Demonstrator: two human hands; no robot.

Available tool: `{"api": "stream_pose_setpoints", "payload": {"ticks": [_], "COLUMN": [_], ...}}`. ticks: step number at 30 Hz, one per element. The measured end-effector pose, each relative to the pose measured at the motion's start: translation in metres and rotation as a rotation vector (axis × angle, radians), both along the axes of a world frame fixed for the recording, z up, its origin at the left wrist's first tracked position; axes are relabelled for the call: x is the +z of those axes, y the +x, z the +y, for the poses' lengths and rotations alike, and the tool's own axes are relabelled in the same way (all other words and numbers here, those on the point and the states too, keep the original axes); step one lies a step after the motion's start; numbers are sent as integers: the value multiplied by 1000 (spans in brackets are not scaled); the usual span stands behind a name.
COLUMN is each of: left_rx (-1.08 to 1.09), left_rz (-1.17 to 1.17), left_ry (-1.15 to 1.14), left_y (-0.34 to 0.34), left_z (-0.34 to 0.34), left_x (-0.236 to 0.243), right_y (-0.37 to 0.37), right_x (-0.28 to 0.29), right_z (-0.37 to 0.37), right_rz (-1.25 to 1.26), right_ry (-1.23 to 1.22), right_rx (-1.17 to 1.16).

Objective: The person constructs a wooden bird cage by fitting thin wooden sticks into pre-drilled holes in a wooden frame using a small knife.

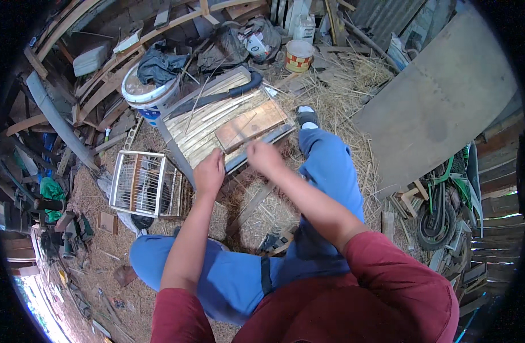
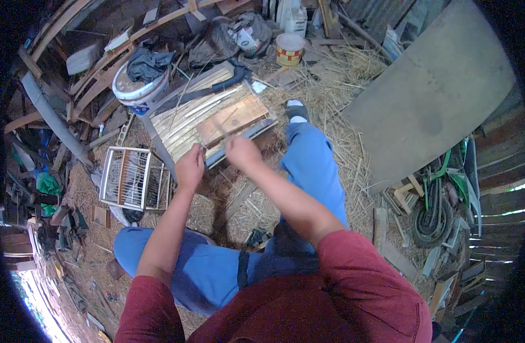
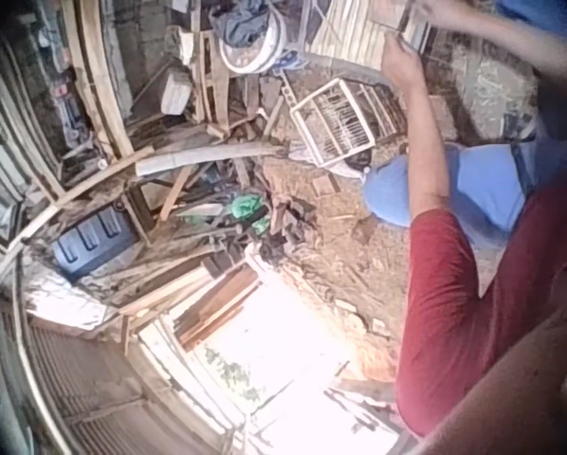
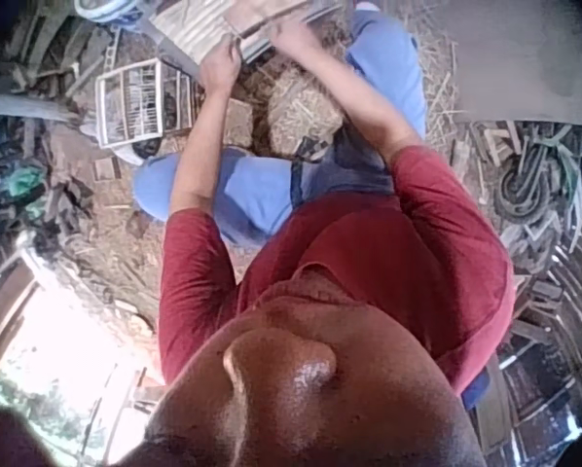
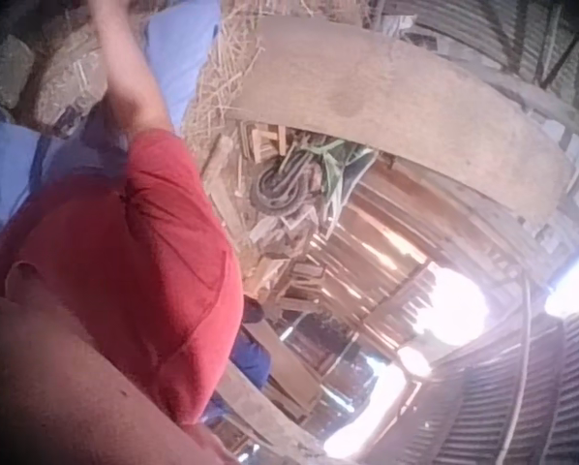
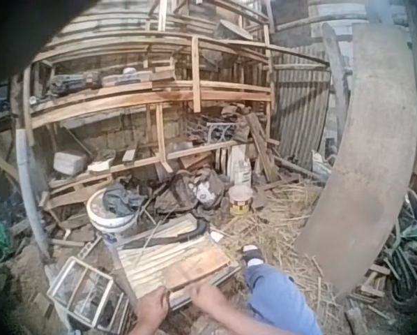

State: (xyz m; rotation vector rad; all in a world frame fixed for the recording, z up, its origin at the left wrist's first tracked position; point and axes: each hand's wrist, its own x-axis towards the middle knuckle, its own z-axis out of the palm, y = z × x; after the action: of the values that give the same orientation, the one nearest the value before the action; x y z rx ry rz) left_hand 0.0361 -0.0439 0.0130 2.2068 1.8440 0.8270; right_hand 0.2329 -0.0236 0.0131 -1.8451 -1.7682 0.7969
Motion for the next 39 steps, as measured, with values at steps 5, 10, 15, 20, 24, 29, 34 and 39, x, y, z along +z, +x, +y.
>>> {"api": "stream_pose_setpoints", "payload": {"ticks": [5,10,15,20,24,29,34,39], "left_rx": [13,0,-9,2,-4,-4,-29,10], "left_rz": [-19,-24,7,39,16,-10,-31,25], "left_ry": [3,43,29,18,21,-36,-15,22], "left_y": [-6,-2,-7,-1,-5,-3,3,-5], "left_z": [-3,3,2,3,2,4,5,2], "left_x": [-3,-2,-6,-6,-6,-3,-6,-5], "right_y": [-15,3,-21,11,-25,8,-1,-16], "right_x": [19,2,3,4,-1,3,-10,22], "right_z": [-14,11,-17,17,-19,17,-2,-21], "right_rz": [-17,-28,-6,-57,-45,21,-49,-100], "right_ry": [-51,-2,-7,71,-10,6,-15,-14], "right_rx": [49,-95,115,-151,129,-59,75,149]}}
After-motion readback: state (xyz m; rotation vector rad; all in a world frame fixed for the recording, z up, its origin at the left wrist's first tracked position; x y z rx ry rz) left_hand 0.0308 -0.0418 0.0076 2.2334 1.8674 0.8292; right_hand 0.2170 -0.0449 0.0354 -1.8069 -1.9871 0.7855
